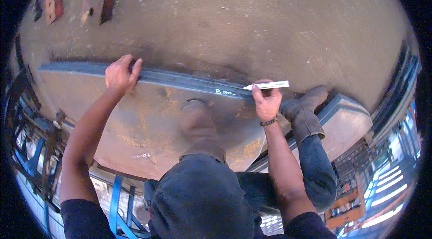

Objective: The person kneels on the workshop floor and uses a white marker to write identification codes on the edges of large metal sheets. The person moves between several sheets, writing alphanumeric labels on each one.

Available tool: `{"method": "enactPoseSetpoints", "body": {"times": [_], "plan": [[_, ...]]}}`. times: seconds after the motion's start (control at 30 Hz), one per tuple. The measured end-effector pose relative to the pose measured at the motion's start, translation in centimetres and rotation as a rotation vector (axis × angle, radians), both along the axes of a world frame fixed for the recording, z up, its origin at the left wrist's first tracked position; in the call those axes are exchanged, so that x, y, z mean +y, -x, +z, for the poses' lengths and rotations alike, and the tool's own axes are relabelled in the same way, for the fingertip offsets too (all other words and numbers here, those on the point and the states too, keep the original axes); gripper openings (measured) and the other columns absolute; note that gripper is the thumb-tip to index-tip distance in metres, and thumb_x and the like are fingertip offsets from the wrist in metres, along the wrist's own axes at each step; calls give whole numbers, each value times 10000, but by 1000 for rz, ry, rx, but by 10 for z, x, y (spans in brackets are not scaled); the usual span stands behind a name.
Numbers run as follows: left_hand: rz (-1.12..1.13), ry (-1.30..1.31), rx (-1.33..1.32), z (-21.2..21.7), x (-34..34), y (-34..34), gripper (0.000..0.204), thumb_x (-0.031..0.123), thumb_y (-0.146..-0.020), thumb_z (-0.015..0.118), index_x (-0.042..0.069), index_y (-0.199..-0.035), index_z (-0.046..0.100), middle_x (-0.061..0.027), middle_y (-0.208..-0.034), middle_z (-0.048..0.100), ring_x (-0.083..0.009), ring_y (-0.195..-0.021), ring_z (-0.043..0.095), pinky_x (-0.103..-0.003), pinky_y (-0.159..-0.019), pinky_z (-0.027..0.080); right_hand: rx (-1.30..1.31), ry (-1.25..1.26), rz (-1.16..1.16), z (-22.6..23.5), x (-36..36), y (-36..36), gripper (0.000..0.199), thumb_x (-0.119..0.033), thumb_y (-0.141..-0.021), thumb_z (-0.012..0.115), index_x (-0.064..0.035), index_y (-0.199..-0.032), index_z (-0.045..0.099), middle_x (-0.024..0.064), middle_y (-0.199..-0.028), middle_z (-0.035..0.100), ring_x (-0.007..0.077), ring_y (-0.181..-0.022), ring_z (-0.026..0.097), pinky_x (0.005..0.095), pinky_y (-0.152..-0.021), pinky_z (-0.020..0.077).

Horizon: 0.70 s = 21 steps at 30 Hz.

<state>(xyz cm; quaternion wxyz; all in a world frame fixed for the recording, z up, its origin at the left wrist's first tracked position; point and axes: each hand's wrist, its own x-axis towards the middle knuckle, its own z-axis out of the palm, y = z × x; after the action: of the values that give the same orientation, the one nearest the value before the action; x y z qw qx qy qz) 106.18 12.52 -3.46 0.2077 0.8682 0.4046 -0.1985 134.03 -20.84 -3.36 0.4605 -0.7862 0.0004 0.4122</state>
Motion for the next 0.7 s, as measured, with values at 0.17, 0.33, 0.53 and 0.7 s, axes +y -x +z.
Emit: {"method": "enactPoseSetpoints", "body": {"times": [0.17, 0.33, 0.53, 0.7], "plan": [[9, -8, -38, -1, -3, -10, 341, 373, -937, 561, 58, -806, 543, -145, -765, 599, -388, -729, 600, -461, -631, 460, 10, 12, 24, -2, -6, -1, 164, -54, -817, 737, -38, -954, 649, 10, -816, 671, 90, -764, 634, 260, -680, 516], [-3, -13, -55, 4, -3, -15, 320, 351, -940, 563, 59, -810, 550, -152, -755, 593, -393, -714, 591, -459, -619, 451, 51, 32, 58, 7, -2, -1, 133, -70, -814, 727, -44, -928, 663, 22, -788, 683, 81, -720, 624, 257, -657, 511], [-14, 18, -24, 4, 2, -14, 302, 336, -939, 571, 57, -823, 564, -167, -744, 587, -397, -702, 587, -461, -607, 447, 122, 80, 75, 9, -3, -2, 133, -86, -808, 734, -40, -920, 679, 21, -772, 687, 76, -692, 622, 259, -638, 516], [-21, 39, -38, -3, 3, -9, 302, 327, -936, 578, 53, -810, 558, -174, -735, 582, -400, -687, 580, -462, -601, 441, 84, 80, 146, 7, -5, -2, 130, -80, -820, 728, -32, -930, 679, 19, -779, 685, 74, -696, 618, 250, -633, 509]]}}
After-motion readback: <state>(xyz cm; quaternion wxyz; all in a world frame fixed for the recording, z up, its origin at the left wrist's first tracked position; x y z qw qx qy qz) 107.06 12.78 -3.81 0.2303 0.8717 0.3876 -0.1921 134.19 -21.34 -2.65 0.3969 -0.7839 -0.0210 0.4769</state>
